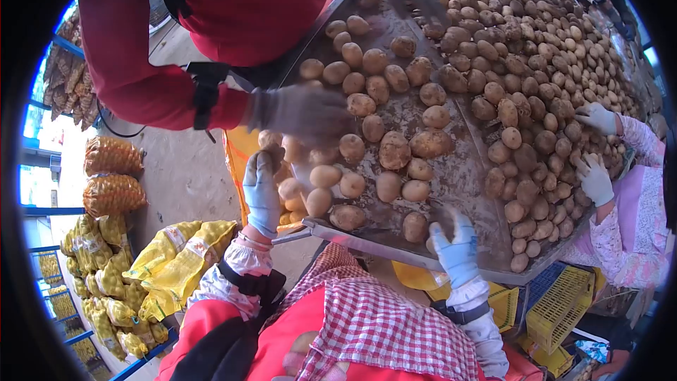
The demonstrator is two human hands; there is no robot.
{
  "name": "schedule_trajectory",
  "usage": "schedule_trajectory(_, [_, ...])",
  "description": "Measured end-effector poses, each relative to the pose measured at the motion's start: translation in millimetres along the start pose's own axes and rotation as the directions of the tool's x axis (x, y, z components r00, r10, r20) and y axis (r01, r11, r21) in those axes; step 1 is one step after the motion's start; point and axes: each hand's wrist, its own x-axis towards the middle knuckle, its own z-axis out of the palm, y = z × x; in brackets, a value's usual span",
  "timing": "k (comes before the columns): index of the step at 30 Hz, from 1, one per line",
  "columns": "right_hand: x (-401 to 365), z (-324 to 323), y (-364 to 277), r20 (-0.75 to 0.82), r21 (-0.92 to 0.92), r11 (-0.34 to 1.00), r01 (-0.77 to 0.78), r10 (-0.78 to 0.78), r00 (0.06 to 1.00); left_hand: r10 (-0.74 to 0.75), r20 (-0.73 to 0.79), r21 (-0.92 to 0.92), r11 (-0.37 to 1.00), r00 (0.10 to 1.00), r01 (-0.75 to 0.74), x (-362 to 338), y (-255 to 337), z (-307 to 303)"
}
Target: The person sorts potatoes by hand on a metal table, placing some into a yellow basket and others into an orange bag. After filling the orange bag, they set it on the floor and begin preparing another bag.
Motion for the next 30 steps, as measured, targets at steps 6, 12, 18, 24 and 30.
schedule_trajectory(6, [-12.5, -0.6, 27.6, 0.128, -0.205, 0.937, -0.284, 0.313, 0.941, 0.162, 0.617, 0.540, 0.626, 0.770, -0.563, -33.0, 26.5, 34.8])
schedule_trajectory(12, [6.5, 35.4, -28.0, 0.187, 0.205, 0.971, -0.121, 0.083, 0.979, 0.020, 0.767, 0.630, 0.165, 0.641, -0.759, -14.1, -13.2, 55.8])
schedule_trajectory(18, [53.5, 30.7, -64.7, -0.050, 0.173, 0.943, 0.284, -0.280, 0.959, -0.110, 0.780, 0.618, -0.022, 0.616, -0.786, 1.9, -13.6, 59.8])
schedule_trajectory(24, [53.8, 41.8, -94.0, 0.319, 0.893, 0.382, -0.237, -0.168, 0.933, 0.084, 0.802, 0.385, 0.684, 0.592, -0.619, -13.6, 27.0, 74.9])
schedule_trajectory(30, [68.7, 14.3, -30.7, 0.389, 0.921, 0.006, -0.390, 0.052, 0.920, 0.030, 0.926, 0.348, 0.324, 0.377, -0.880, -14.1, -8.2, 82.0])
